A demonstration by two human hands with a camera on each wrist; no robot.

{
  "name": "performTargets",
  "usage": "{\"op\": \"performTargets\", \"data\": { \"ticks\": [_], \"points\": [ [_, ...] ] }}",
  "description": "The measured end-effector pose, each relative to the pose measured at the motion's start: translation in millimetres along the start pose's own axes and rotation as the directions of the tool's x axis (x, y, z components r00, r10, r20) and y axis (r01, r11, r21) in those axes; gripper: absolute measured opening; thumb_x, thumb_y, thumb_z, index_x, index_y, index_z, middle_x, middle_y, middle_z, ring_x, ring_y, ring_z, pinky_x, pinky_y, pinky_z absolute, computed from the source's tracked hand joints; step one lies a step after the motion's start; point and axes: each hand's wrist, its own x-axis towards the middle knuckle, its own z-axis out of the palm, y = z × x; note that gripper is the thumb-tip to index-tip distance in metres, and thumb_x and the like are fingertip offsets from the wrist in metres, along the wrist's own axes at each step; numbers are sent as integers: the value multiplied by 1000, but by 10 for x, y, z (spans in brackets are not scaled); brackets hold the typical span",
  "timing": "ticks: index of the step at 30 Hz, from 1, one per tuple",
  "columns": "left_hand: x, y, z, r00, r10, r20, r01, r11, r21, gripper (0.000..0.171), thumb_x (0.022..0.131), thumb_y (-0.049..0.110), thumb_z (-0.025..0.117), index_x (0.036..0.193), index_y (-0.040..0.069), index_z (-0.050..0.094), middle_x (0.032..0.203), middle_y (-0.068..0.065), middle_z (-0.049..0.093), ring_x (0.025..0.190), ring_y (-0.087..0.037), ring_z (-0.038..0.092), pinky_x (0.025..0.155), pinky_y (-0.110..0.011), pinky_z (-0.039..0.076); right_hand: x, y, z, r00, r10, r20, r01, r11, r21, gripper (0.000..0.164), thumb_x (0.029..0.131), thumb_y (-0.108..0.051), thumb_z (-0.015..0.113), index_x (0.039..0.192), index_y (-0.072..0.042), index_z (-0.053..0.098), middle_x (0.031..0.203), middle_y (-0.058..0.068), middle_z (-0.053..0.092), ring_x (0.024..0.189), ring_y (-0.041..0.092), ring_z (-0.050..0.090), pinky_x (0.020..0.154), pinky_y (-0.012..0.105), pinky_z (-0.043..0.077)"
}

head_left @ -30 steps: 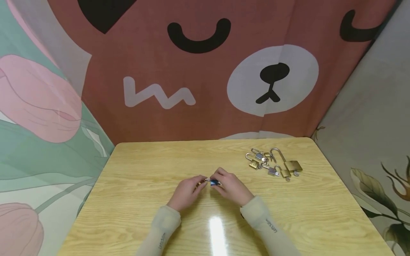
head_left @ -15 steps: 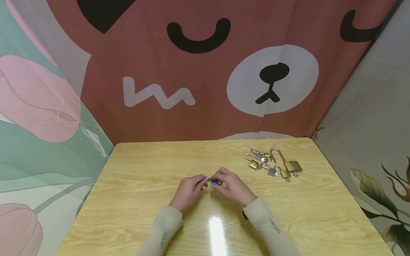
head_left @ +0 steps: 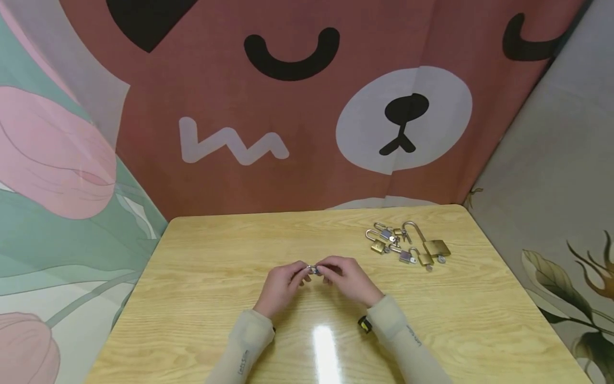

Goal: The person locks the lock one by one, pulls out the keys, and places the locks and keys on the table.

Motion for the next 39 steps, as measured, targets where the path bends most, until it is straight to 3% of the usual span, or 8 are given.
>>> {"op": "performTargets", "data": {
  "ticks": [4,8,12,16,21,27,34,39],
  "points": [
    [-2,-1,13,1000,-14,0,14,1000,-22,22,109,21,56,102,10,74,87,3,75,77,-10,70,70,-22,58,-7,9,-10,1000,20,13,-20,998,52,17,105,-20,63,112,-10,75,100,17,74,78,25,71,71,35,61],
    [-7,1,20,1000,-22,9,22,998,-54,22,109,21,56,100,9,72,85,3,74,76,-14,70,69,-23,58,-5,20,0,1000,17,1,-17,997,80,17,106,-20,61,107,-9,74,94,15,74,71,17,69,68,43,62],
    [-19,17,15,999,-20,35,22,998,-64,26,110,22,53,97,8,70,82,4,73,74,-15,69,67,-23,56,-7,34,8,1000,13,-8,-12,997,81,17,106,-20,60,105,-9,74,91,17,72,67,13,67,66,44,62],
    [-25,31,11,997,-28,70,31,998,-55,29,112,25,49,94,9,66,74,5,65,63,-8,56,59,-22,49,-9,47,14,1000,-5,-4,5,996,91,16,106,-19,62,105,-8,74,91,22,70,68,16,68,66,43,62],
    [-20,42,19,996,-31,79,33,999,-23,34,113,29,43,89,9,58,68,9,44,58,-3,37,55,-20,36,-1,22,30,1000,-18,16,17,994,108,15,105,-13,61,106,-3,74,89,18,69,70,25,69,67,46,62],
    [14,68,32,995,-15,102,24,995,-93,34,113,26,43,88,6,54,70,8,40,61,-4,35,58,-20,34,-2,3,4,998,-42,38,37,991,125,18,105,-14,61,107,-1,74,90,22,70,68,18,69,67,48,62],
    [61,87,76,994,7,107,10,988,-157,36,114,30,40,91,6,53,72,7,40,62,-4,35,61,-20,35,4,2,-52,994,-112,16,110,989,100,17,105,-18,63,106,-8,76,88,21,70,65,13,69,63,45,62],
    [44,86,88,995,-11,96,20,996,-91,35,115,32,37,95,11,56,70,8,39,60,-4,34,58,-20,35,6,9,-55,994,-107,21,103,988,118,16,104,-17,64,108,-7,76,92,24,70,68,15,69,65,42,62]
  ]
}}
